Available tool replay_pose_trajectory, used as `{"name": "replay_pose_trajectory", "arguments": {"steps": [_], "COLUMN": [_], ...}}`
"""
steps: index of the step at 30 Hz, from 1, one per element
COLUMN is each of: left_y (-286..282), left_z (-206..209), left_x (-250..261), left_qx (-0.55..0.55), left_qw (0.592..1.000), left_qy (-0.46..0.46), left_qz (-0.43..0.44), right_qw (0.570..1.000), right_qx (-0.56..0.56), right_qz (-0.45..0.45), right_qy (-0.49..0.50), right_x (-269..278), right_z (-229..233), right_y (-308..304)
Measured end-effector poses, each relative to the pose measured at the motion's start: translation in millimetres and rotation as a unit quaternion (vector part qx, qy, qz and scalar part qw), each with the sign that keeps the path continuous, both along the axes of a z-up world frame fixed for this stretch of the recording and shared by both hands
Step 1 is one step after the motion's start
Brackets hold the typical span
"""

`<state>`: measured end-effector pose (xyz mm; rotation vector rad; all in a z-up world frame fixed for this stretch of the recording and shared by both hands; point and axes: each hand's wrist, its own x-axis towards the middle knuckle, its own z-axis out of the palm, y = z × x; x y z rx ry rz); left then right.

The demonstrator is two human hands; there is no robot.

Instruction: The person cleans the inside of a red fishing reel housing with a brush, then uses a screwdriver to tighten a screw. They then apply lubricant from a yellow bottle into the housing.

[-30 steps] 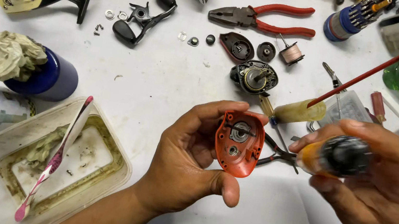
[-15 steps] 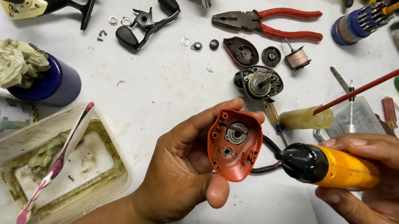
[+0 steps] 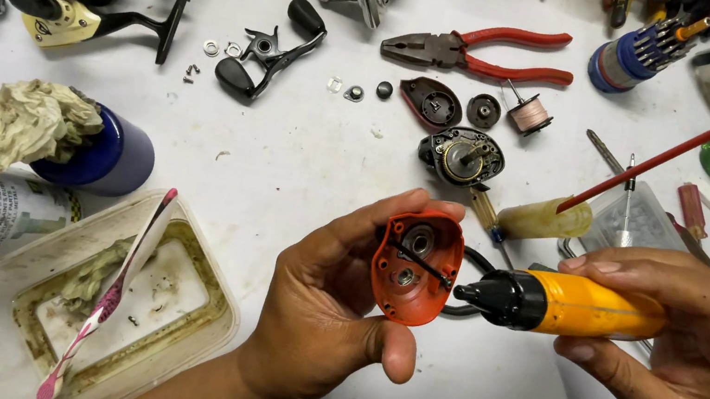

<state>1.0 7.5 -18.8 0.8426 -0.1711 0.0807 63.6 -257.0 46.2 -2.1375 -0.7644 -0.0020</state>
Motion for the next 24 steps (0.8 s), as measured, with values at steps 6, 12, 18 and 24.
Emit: {"name": "replay_pose_trajectory", "arguments": {"steps": [6,12,18,24], "left_y": [-0.3,-1.2,-0.2,-0.7], "left_z": [-2.3,-1.8,-1.5,-0.9], "left_x": [0.2,2.1,1.1,1.4], "left_qx": [0.000,0.027,0.076,0.098], "left_qw": [1.000,0.998,0.992,0.988], "left_qy": [-0.013,-0.013,-0.025,-0.039], "left_qz": [0.022,0.063,0.096,0.109], "right_qw": [0.997,0.988,0.986,0.985], "right_qx": [-0.074,-0.149,-0.165,-0.167], "right_qz": [0.018,0.003,0.005,0.011], "right_qy": [-0.027,-0.034,-0.031,-0.035], "right_x": [2.9,3.0,1.8,1.2], "right_z": [14.3,16.6,18.1,19.1], "right_y": [12.9,12.9,16.9,19.1]}}
